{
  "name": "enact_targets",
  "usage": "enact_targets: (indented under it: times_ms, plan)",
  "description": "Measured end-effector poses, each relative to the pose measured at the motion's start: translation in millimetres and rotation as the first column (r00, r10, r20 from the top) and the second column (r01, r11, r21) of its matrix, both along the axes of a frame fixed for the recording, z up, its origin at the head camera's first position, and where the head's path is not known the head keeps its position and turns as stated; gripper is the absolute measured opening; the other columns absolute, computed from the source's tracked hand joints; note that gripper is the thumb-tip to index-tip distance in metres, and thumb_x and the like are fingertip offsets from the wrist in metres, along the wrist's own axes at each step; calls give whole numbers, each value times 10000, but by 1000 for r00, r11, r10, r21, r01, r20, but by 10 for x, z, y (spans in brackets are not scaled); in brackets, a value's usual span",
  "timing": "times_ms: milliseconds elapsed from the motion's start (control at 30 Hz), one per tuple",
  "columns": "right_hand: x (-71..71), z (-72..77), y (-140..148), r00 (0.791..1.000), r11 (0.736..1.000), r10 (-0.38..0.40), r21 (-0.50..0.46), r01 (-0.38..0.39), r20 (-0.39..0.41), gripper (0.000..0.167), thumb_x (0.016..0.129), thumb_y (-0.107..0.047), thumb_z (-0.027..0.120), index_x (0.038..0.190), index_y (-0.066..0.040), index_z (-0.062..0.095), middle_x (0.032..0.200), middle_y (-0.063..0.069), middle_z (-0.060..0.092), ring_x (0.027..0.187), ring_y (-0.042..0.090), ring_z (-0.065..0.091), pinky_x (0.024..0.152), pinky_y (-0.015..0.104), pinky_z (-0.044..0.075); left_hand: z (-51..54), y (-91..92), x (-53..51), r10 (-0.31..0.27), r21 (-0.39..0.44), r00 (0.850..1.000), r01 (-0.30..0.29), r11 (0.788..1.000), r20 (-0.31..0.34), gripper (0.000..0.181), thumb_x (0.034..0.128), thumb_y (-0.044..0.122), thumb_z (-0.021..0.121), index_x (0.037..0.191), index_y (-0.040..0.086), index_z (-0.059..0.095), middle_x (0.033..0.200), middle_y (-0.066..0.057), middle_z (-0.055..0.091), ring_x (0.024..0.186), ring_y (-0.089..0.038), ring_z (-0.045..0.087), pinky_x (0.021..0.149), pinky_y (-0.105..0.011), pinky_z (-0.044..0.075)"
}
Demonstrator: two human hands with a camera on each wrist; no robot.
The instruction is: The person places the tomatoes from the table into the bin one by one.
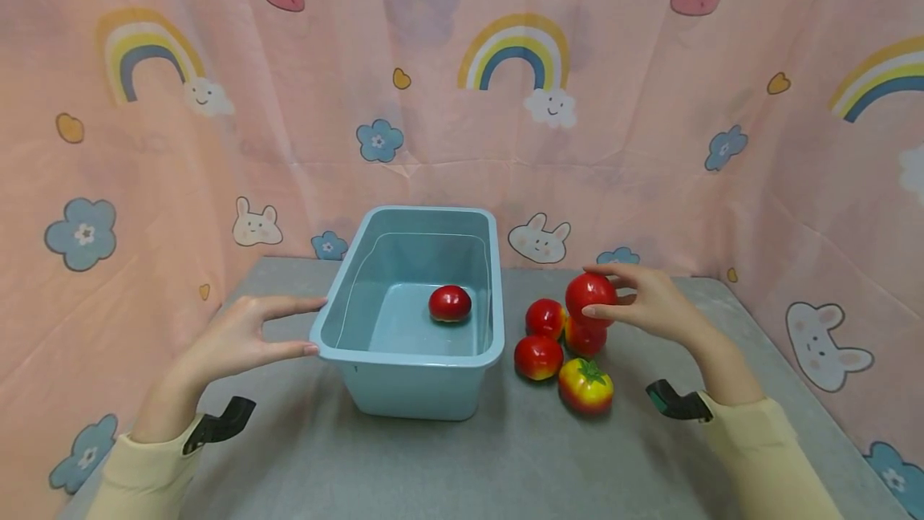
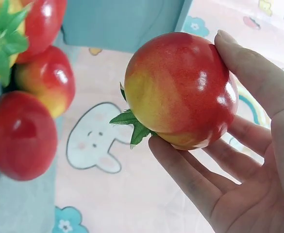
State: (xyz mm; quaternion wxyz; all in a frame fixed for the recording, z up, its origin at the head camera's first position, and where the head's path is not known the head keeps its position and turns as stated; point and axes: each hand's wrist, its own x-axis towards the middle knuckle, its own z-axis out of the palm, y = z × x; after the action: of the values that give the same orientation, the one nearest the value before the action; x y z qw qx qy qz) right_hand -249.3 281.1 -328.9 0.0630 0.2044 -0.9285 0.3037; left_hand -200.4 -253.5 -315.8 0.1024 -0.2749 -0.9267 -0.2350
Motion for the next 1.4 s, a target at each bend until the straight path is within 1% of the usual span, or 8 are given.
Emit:
enact_targets:
  times_ms: [167,300,400,667,800,933,1100,1400]
  plan:
    - [-33,91,-85,1000,1000,25,-3,-25,-17,672,768,-404,776,1334,-136,534,1234,118,588,1057,351,614,722,394,579,5,3,0,-3,5,1000,3,1000,5,553,767,456,759,1258,237,629,1214,130,644,1138,-68,598,890,-270,497]
    - [-61,172,-146,998,998,54,-7,-55,-38,657,769,-384,781,1332,-151,535,1253,103,589,1068,333,611,736,390,578,5,2,2,-6,6,1000,6,1000,6,556,767,454,760,1260,234,628,1216,135,641,1142,-70,597,893,-259,494]
    - [-75,236,-198,995,997,78,-10,-79,-56,645,775,-353,782,1331,-136,536,1268,118,589,1077,337,604,753,397,574,8,3,-2,-9,4,1000,9,1000,2,557,766,449,762,1260,228,629,1215,129,643,1140,-72,598,890,-257,495]
    - [-100,371,-358,990,995,104,14,-103,-97,619,762,-340,796,1301,-140,566,1214,133,624,1020,329,632,719,390,580,-2,2,-6,-10,10,1000,10,1000,3,555,766,447,763,1259,228,630,1214,130,644,1138,-77,602,891,-266,498]
    - [-116,442,-430,986,992,125,10,-125,-112,626,751,-305,810,1301,-130,568,1213,135,622,1033,329,631,724,399,579,0,1,-4,-9,8,1000,9,1000,5,549,770,440,763,1258,226,631,1214,122,646,1136,-76,603,879,-257,499]
    - [-133,522,-503,981,988,155,-4,-156,-119,629,744,-276,818,1298,-117,566,1217,124,618,1059,315,616,746,407,575,7,4,0,-9,8,1000,9,1000,6,548,771,439,762,1258,225,631,1214,112,649,1135,-76,603,875,-258,498]
    - [-141,611,-582,974,982,185,-7,-187,-130,630,740,-261,823,1296,-111,568,1223,117,619,1057,305,616,755,411,573,7,3,-1,-11,7,1000,11,1000,4,548,770,435,764,1260,230,629,1214,123,646,1137,-70,599,880,-245,495]
    - [-163,750,-742,968,977,211,23,-210,-138,624,737,-285,821,1290,-135,575,1213,89,627,1045,275,616,759,398,574,-6,-7,-3,-3,6,1000,3,1000,8,543,773,443,759,1263,250,624,1218,137,640,1141,-67,596,882,-260,498]
